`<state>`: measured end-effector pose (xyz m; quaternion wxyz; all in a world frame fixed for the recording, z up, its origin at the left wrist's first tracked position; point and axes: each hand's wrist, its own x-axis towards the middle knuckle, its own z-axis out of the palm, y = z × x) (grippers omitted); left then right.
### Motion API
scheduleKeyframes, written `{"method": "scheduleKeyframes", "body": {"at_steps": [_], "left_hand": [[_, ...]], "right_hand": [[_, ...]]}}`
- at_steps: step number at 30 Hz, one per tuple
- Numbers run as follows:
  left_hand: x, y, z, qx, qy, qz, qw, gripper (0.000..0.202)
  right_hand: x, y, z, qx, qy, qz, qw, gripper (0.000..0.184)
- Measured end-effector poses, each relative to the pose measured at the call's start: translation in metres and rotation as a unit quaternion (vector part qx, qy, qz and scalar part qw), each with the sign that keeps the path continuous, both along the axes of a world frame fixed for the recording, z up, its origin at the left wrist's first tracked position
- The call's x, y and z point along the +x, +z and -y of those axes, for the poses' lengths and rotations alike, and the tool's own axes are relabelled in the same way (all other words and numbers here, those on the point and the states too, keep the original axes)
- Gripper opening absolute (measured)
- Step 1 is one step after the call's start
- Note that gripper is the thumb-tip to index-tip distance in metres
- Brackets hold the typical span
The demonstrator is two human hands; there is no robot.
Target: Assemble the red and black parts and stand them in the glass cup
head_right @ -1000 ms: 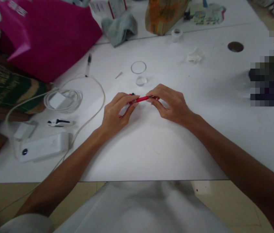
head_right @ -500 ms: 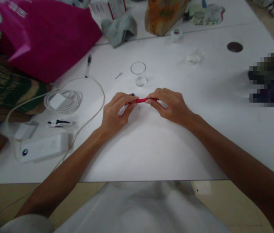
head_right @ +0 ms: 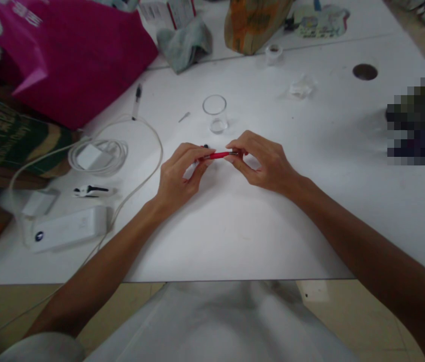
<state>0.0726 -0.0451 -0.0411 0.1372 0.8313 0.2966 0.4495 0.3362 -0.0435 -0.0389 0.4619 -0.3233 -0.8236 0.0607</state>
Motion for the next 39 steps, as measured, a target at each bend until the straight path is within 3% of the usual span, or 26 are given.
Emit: {"method": "scheduleKeyframes", "body": {"at_steps": [23,31,39], "left_hand": [[0.0001,0.0002,0.0004,-0.002,-0.001,0.003,1.0,0.02],[-0.0011,0.0001,0.001,-0.016,0.002,-0.008,1.0,0.024],[-0.0016,-0.0013,-0.0004,-0.012,0.004,-0.018,1.0,0.026]], "right_hand": [[0.0003,0.0015,0.0009,0.001,0.017,0.005,1.0,0.012],[0.0015,-0.0023,0.0012,-0.022,-0.019,0.025,0.999,0.012],[0.001,-0.0039,0.0004,-0.008,-0.008,0.018,1.0,0.013]]}}
